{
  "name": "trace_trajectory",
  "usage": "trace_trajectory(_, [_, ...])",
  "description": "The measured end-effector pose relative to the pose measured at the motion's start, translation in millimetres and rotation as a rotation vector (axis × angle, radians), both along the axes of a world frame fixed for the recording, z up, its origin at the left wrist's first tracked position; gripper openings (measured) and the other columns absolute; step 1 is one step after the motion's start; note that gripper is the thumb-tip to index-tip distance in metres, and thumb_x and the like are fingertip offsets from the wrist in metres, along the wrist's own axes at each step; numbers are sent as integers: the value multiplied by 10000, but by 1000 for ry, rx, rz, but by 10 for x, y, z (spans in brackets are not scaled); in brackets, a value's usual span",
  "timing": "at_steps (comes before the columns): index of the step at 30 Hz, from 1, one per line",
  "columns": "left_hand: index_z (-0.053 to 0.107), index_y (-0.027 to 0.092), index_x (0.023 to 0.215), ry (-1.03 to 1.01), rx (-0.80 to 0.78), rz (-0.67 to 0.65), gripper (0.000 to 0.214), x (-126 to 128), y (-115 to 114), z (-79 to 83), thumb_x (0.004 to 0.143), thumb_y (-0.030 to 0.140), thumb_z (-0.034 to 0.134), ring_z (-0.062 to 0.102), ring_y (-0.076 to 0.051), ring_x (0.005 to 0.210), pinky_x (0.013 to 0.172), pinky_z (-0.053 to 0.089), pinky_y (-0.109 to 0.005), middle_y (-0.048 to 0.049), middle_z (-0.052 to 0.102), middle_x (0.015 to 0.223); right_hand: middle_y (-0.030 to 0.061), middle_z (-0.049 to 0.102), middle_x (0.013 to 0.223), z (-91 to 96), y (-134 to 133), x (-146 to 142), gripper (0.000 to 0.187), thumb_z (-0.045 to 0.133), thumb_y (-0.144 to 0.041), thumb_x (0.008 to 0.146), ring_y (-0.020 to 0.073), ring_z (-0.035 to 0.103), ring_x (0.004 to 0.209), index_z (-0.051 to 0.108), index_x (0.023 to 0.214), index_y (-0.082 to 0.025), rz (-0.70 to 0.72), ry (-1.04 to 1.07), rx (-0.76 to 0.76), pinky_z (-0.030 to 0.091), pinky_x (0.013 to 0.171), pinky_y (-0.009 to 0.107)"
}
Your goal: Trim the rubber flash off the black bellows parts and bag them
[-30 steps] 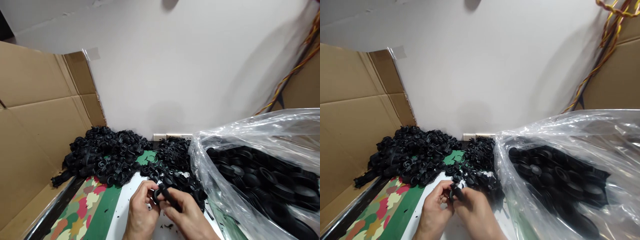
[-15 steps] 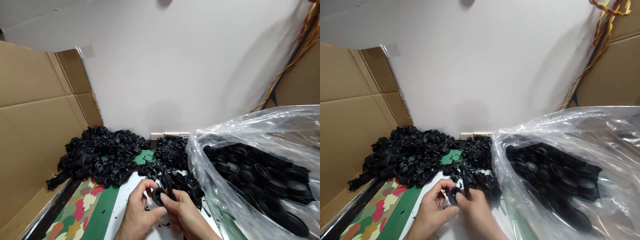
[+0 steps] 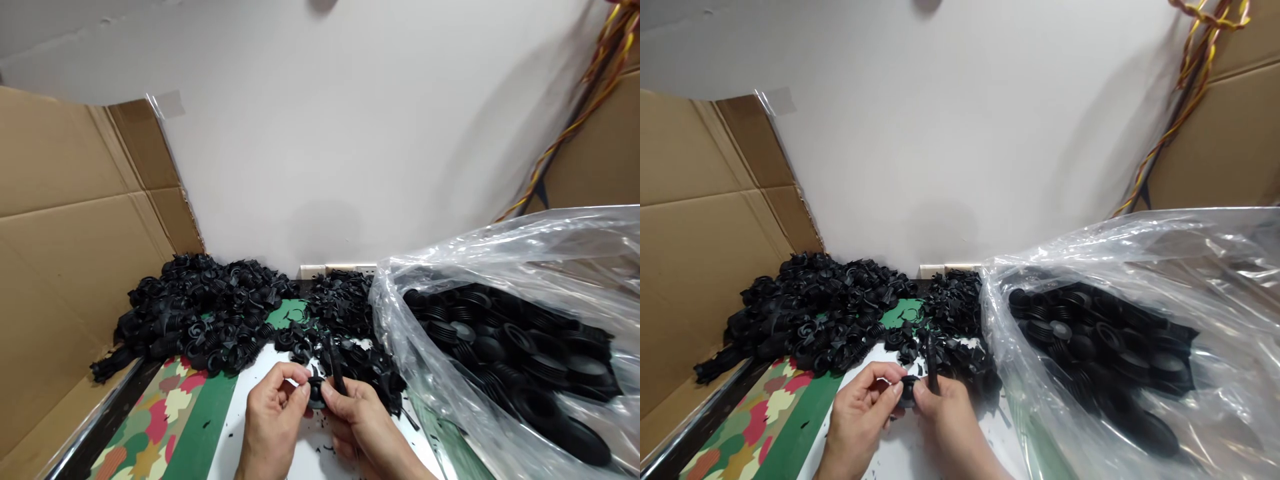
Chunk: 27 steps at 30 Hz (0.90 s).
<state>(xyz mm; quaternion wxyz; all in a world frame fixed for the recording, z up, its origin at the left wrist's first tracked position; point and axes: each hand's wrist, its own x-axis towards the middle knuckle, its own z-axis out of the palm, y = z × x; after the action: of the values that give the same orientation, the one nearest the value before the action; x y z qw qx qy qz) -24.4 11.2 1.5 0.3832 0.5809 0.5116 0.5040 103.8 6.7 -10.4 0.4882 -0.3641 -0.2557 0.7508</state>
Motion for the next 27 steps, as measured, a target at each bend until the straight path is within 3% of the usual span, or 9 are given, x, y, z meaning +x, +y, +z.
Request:
trace_trajectory(3, [603, 190, 644, 182, 221, -31, 112, -29, 2, 33, 748, 151, 588, 566, -146, 630, 524, 460, -211, -23, 600, 741, -145, 279, 415, -16, 16, 1, 409, 789, -448, 579, 0, 83, 357, 487, 631, -178, -2, 101, -15, 144, 343, 167])
trace_trajectory(7, [625, 200, 736, 468, 468, -37, 125, -65, -5, 30, 786, 103, 563, 555, -140, 628, 551, 455, -213, -6, 546, 704, -125, 363, 415, -40, 33, 9, 453, 830, -437, 533, -18, 127, 329, 472, 620, -174, 13, 168, -62, 168, 343, 161])
trace_trajectory(14, [590, 183, 760, 879, 822, 19, 177, -58, -49, 16, 826, 50, 495, 539, -147, 580, 544, 418, -248, -26, 562, 675, -150, 282, 387, -131, 43, 11, 468, 835, -434, 536, -14, 111, 337, 447, 604, -182, 3, 185, -96, 176, 344, 155])
trace_trajectory(18, [592, 183, 789, 1062, 825, 15, 175, -24, -53, 17, 844, 74, 467, 554, -165, 574, 542, 399, -275, -34, 599, 687, -145, 287, 411, -160, 43, -9, 467, 839, -416, 531, -14, 140, 340, 443, 609, -182, -61, 174, -127, 171, 349, 155])
trace_trajectory(23, [564, 193, 774, 1051, 719, 62, 215, 20, -43, -1, 865, 88, 400, 571, -177, 550, 507, 414, -273, -32, 602, 672, -152, 267, 403, -125, 21, -34, 491, 865, -429, 451, -8, 171, 338, 479, 611, -171, -125, 161, -109, 180, 352, 155])
trace_trajectory(27, [549, 204, 760, 1029, 619, 24, 210, 14, -45, -9, 867, 101, 401, 591, -168, 561, 501, 429, -254, -25, 602, 686, -139, 290, 408, -199, 41, -72, 476, 845, -471, 449, 1, 190, 331, 531, 618, -156, -168, 88, -50, 210, 339, 171])
